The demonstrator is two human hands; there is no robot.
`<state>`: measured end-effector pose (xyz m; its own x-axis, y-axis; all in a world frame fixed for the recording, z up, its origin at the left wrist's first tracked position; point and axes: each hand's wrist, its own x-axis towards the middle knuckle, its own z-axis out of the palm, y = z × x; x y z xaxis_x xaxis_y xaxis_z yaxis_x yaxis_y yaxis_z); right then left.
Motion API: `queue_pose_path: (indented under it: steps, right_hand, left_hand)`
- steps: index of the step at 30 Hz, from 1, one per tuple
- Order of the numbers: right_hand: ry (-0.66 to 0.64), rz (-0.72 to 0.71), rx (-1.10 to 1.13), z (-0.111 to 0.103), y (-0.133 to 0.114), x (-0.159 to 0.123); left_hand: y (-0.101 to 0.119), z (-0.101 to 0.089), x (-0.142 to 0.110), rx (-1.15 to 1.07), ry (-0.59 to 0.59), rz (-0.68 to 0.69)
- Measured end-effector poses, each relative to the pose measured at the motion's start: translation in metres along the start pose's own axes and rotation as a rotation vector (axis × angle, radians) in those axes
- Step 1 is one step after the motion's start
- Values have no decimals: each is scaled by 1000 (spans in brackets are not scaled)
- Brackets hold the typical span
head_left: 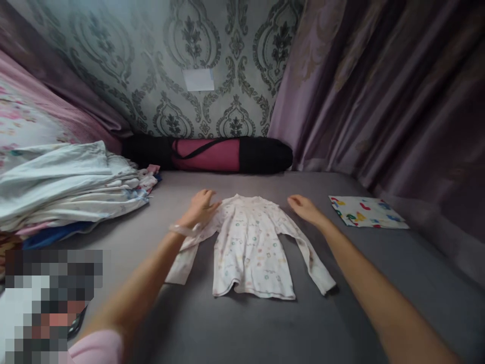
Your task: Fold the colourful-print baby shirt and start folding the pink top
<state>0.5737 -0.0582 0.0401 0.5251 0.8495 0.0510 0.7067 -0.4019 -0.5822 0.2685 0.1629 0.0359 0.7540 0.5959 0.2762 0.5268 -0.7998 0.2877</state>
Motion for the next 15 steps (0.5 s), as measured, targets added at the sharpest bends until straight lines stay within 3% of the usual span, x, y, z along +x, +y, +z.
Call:
queue_pose_path:
  steps: [4, 8, 12, 15]
  right_hand:
    - [-45, 134, 9, -19, 25, -85]
    - [-40, 181, -120, -15, 28, -150]
    - [-10, 316, -272, -13, 28, -174]
    - [-57, 264, -261, -10, 34, -176]
  left_hand:
    - [-29, -29, -79, -159, -151, -182]
    - [-33, -41, -139, -171, -287, -422]
    - [-21, -45, -160, -160, -291, -499]
    - [-16, -40, -160, -154, -317, -541]
